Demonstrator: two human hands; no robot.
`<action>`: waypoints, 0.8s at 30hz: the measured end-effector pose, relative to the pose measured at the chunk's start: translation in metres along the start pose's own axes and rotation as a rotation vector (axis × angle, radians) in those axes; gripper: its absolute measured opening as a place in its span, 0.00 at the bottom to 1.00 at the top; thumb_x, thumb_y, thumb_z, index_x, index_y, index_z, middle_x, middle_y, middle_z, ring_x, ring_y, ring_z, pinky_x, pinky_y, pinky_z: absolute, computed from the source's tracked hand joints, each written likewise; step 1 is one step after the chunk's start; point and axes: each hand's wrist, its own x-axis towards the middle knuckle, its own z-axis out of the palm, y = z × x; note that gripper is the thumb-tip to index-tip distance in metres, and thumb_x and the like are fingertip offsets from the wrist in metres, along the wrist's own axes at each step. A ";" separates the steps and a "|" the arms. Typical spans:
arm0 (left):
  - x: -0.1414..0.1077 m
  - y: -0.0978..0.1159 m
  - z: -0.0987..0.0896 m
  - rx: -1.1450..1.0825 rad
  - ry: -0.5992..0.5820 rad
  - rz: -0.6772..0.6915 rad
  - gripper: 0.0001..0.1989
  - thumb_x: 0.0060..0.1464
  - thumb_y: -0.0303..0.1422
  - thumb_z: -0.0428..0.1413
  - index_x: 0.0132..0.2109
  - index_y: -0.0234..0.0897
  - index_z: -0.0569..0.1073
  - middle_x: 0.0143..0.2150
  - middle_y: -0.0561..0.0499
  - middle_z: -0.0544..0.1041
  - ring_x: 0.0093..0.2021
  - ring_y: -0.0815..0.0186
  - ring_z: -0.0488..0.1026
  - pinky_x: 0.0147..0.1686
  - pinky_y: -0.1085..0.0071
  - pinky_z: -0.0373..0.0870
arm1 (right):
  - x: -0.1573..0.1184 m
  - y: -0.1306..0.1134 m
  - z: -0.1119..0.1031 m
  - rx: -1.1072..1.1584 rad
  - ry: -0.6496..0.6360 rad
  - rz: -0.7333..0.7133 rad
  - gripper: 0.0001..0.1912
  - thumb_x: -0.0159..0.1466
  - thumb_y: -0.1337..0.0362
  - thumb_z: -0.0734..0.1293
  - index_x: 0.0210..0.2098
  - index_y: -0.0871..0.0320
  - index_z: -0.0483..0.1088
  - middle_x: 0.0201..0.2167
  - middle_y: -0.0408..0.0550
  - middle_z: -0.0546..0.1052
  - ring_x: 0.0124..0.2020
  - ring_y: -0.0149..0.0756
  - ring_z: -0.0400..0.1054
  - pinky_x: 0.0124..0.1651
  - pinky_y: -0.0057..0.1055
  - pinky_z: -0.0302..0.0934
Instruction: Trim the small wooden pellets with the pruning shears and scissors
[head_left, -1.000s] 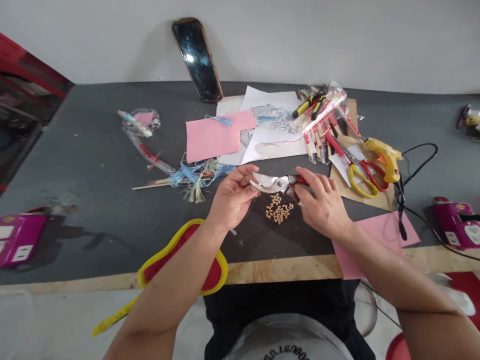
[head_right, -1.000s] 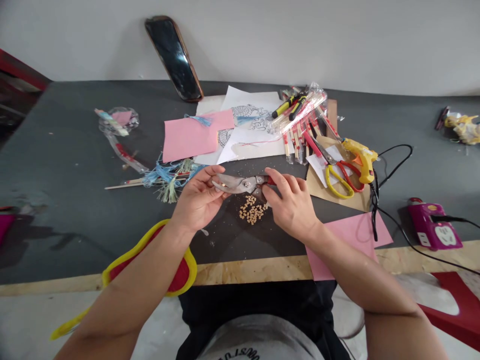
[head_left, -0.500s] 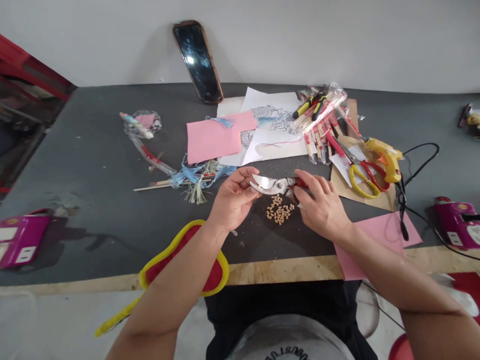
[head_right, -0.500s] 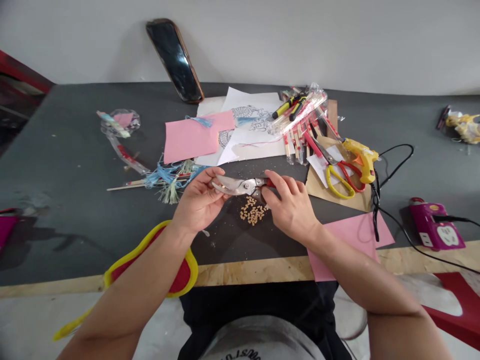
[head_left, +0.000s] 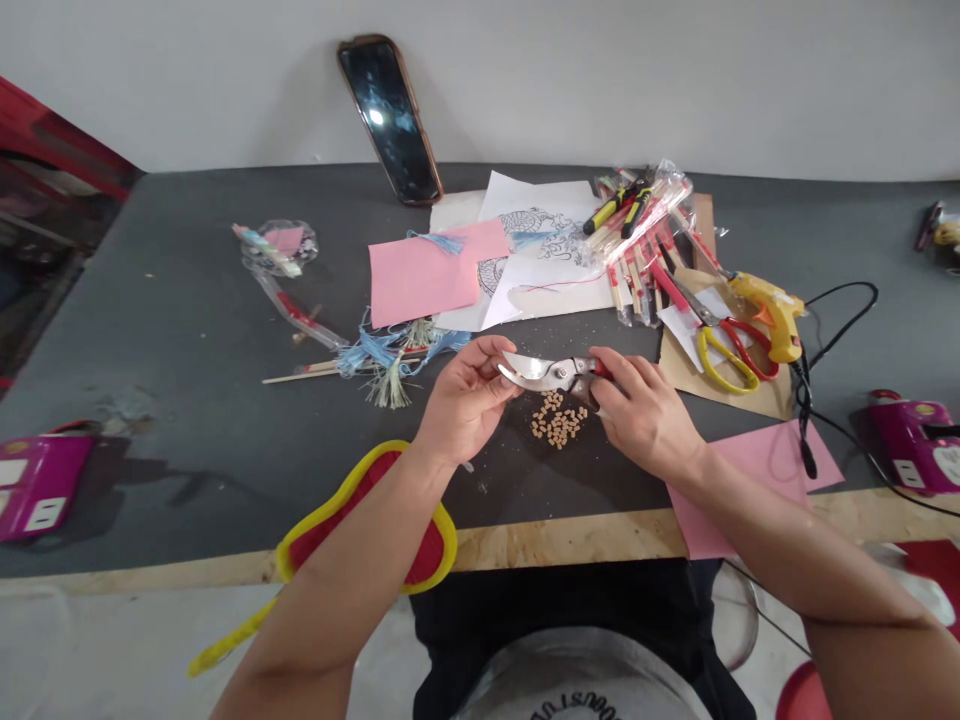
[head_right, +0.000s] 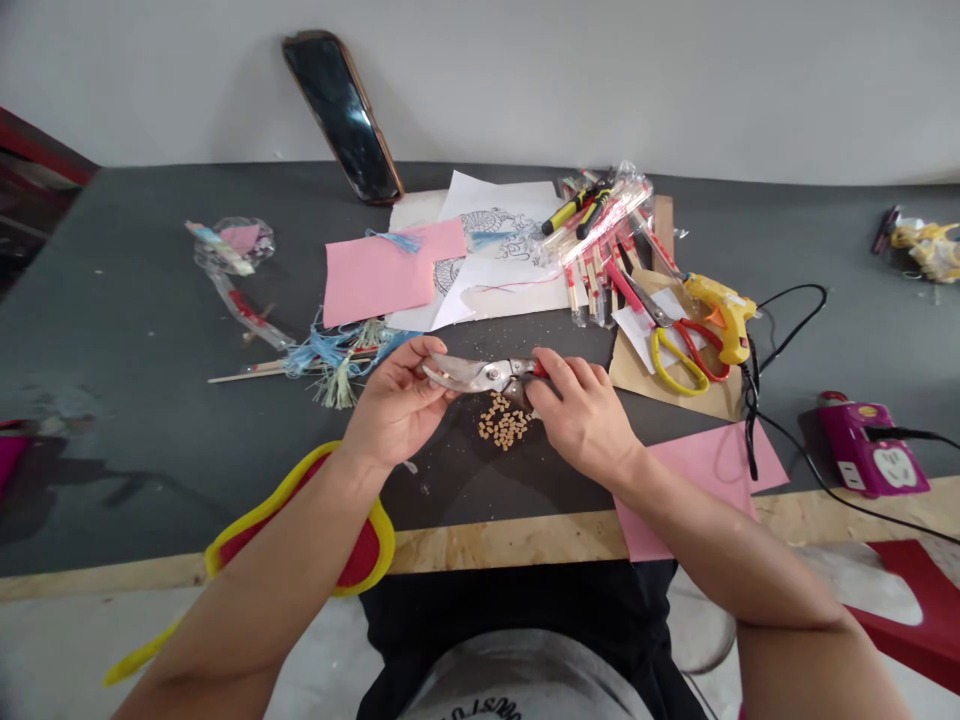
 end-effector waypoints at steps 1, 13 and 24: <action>0.000 0.000 0.001 -0.006 0.003 -0.001 0.18 0.41 0.27 0.74 0.40 0.36 0.79 0.28 0.55 0.77 0.28 0.72 0.73 0.29 0.78 0.70 | 0.000 0.000 0.000 -0.001 0.001 -0.002 0.09 0.68 0.73 0.62 0.41 0.58 0.73 0.58 0.58 0.74 0.47 0.44 0.68 0.46 0.39 0.64; -0.001 0.001 0.003 -0.050 -0.019 0.017 0.17 0.40 0.27 0.75 0.40 0.36 0.81 0.26 0.55 0.78 0.27 0.74 0.74 0.30 0.80 0.72 | 0.003 0.000 -0.001 -0.061 0.053 0.029 0.10 0.67 0.72 0.64 0.44 0.54 0.74 0.56 0.54 0.75 0.48 0.44 0.66 0.46 0.39 0.59; -0.002 0.001 0.001 0.007 -0.019 0.059 0.17 0.41 0.29 0.75 0.39 0.37 0.79 0.28 0.55 0.78 0.27 0.72 0.74 0.29 0.77 0.72 | 0.002 -0.008 0.001 -0.105 0.060 0.048 0.09 0.68 0.70 0.64 0.46 0.54 0.71 0.68 0.60 0.65 0.61 0.53 0.63 0.61 0.55 0.56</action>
